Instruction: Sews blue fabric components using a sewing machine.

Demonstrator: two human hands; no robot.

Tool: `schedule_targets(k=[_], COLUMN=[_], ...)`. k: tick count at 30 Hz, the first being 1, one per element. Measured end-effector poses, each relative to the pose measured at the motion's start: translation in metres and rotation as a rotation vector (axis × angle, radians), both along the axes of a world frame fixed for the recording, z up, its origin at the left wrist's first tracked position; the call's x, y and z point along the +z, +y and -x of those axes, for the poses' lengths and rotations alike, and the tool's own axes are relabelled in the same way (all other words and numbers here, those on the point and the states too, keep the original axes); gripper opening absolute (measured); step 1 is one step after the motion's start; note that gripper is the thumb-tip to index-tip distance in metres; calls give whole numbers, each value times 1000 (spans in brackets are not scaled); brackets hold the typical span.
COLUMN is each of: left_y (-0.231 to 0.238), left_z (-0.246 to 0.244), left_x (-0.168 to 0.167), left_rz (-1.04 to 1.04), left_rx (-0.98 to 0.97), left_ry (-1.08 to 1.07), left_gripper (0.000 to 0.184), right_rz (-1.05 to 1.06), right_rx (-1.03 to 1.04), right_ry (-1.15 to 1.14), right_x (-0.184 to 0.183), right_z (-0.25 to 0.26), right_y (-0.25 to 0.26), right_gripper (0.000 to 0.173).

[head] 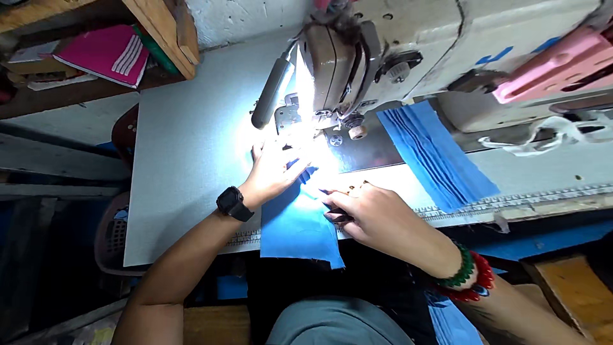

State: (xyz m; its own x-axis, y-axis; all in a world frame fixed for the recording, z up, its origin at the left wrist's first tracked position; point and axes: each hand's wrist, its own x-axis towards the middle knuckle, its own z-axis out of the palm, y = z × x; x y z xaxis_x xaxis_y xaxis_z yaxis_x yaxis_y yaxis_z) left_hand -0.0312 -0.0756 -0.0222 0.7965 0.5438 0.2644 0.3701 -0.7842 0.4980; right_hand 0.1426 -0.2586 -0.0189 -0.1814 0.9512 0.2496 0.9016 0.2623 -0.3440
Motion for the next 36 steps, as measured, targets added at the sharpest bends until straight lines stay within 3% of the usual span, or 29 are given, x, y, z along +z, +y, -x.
schedule_targets(k=[3,9,16,19,21,24,27,36], left_y=[-2,-4,3,-1,-7,-16,-18,-15], left_z=[-7,-12,-10,-10,-8,-6,-4,3], left_x=[6,13,4,5,12,25,33,33], left_rz=[-29,-20,30,39,115,501,741,717], left_rx=[84,109,98,-8,-128,-281,-269,-297], left_ry=[161,228,184,75,-28,-230,-309,-370], left_gripper=[40,29,22,16,10,6,25,39], right_rz=[-11,55,180,186,158,171,181,136], right_rx=[-14,-138,-194,-202,-193,-180,-191,-227], right_ry=[21,170,132,146,253,613,879,1060], right_x=[-5,-9,0,1,0,-1,-1,1], right_z=[4,-2,-4,-4,-5,-8,-6,-5], right_y=[-3,6,17,17,19,27,32,33], right_gripper=[15,16,41,45,44,29,17,9])
